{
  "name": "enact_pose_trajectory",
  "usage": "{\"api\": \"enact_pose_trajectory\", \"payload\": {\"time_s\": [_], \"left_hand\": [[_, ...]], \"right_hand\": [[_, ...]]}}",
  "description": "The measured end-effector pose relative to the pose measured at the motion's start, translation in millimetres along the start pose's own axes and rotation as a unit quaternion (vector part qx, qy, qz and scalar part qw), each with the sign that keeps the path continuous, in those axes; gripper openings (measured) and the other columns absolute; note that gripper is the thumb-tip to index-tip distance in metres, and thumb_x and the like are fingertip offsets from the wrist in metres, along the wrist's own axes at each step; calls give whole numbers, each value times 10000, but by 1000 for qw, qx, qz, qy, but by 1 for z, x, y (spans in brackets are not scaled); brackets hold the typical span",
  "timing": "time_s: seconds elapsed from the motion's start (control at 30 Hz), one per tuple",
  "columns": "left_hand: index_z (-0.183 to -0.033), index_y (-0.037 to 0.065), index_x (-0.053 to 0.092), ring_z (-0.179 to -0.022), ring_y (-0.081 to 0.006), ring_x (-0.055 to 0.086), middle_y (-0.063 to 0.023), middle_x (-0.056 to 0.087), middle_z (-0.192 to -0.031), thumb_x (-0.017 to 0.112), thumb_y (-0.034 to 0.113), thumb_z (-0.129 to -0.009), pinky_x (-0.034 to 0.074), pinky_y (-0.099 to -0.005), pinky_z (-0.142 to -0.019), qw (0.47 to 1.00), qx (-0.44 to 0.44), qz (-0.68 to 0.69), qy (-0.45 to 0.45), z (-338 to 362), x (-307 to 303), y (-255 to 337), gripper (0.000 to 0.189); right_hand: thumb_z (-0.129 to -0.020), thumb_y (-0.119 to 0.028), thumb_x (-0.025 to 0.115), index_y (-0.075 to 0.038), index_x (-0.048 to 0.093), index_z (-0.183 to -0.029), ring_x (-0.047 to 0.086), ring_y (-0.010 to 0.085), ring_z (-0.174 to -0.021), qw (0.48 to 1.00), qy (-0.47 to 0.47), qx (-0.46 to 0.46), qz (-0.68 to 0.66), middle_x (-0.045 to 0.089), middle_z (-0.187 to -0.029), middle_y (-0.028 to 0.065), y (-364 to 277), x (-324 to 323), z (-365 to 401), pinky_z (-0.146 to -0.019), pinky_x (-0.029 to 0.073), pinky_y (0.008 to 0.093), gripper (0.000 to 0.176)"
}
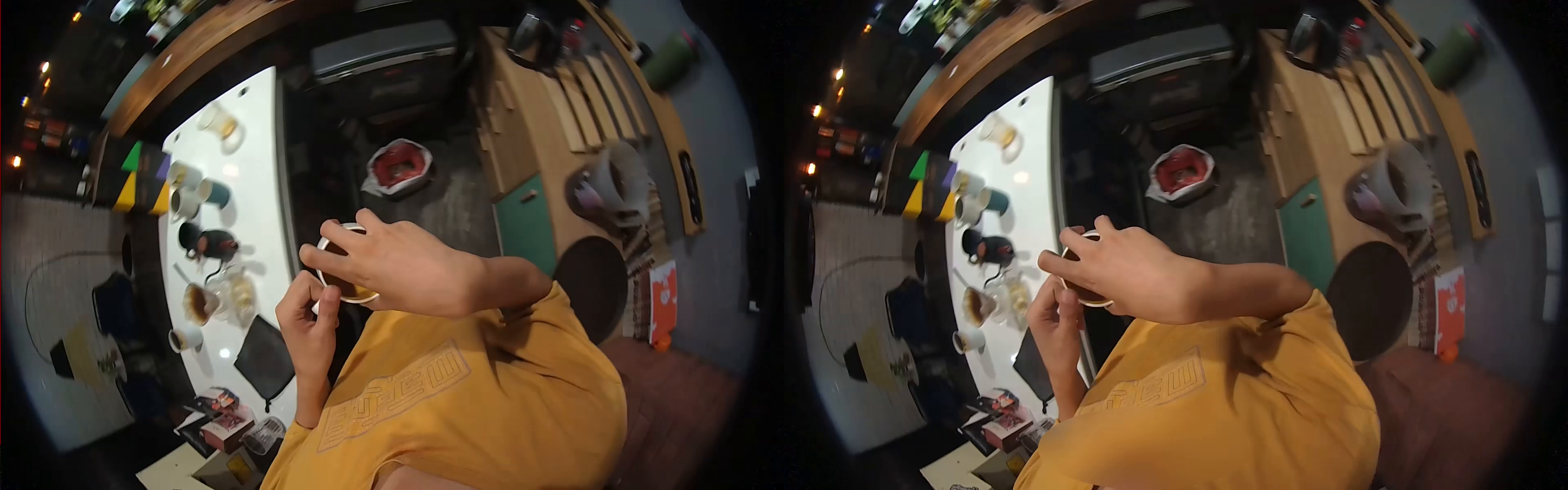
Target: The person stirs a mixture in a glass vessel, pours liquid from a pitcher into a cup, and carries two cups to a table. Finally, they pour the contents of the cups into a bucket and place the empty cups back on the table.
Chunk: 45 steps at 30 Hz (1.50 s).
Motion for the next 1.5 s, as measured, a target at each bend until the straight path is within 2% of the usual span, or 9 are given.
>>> {"api": "enact_pose_trajectory", "payload": {"time_s": [0.17,0.33,0.57,0.77,0.87,1.0,1.1,1.3,1.5], "left_hand": [[-776,-43,585,-595,-87,536,-25,471,-807,596,104,-955,412,-219,-501,992,-42,51,-106,7,125,6,232],[-710,-2,548,-627,-77,514,-11,447,-805,550,186,-991,378,-216,-535,960,-139,177,-168,15,212,-8,338],[-651,83,448,-618,-75,436,19,384,-743,535,248,-999,319,-211,-538,946,-175,227,-149,11,273,-17,395],[-807,103,548,-619,-29,383,66,407,-694,513,272,-1011,298,-192,-548,946,-164,237,-150,-2,292,-3,267],[-852,88,583,-626,-28,378,67,451,-715,503,269,-1019,305,-193,-557,945,-160,242,-150,-15,299,-1,258],[-924,70,624,-634,-31,377,61,514,-758,496,279,-1025,316,-203,-571,943,-181,243,-137,-41,306,-22,265],[-964,73,652,-658,-21,484,40,610,-794,538,303,-1004,373,-201,-577,938,-175,247,-171,-73,321,-38,260],[-872,123,551,-652,-38,331,80,375,-727,487,350,-1019,271,-207,-590,933,-159,181,-267,-152,378,-72,278],[-764,118,512,-626,-36,328,71,355,-716,537,308,-1003,258,-216,-575,908,-133,183,-352,-214,434,-103,306]], "right_hand": [[-697,-190,804,-113,389,-1341,563,326,-1024,994,14,109,4,470,-1194,111,54,-16,106,-714,587,369,770],[-709,-216,823,-69,444,-1269,488,323,-1217,947,206,163,-187,434,-1341,123,104,-58,240,-1009,432,408,692],[-965,-178,579,15,436,-1264,517,244,-1157,625,661,399,-114,507,-1255,165,226,-59,509,-994,411,373,384],[-979,-301,583,7,525,-1171,555,149,-976,582,673,435,-139,602,-1017,82,306,-12,571,-880,408,272,368],[-959,-351,608,-36,577,-775,447,77,-677,631,612,443,-177,500,-693,-31,317,-15,565,-643,351,243,365],[-933,-275,636,-86,485,-636,311,33,-562,630,612,396,-269,375,-601,-75,339,-22,559,-525,209,237,382],[-933,-267,634,-98,454,-625,293,35,-563,585,652,408,-257,357,-596,-83,345,-21,557,-520,195,245,395],[-915,-238,658,-91,428,-603,275,35,-574,564,687,415,-195,342,-610,-94,330,-55,516,-538,169,249,415],[-895,-200,687,22,671,-744,463,29,-636,554,634,508,-181,566,-696,-52,318,-84,505,-579,351,205,268]]}}
Point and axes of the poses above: each hand's wrist, its own z-axis away from the middle knuckle, its own x-axis out of the palm, y = z × x, the point moved 7 cm from there along -z, towards the middle knuckle
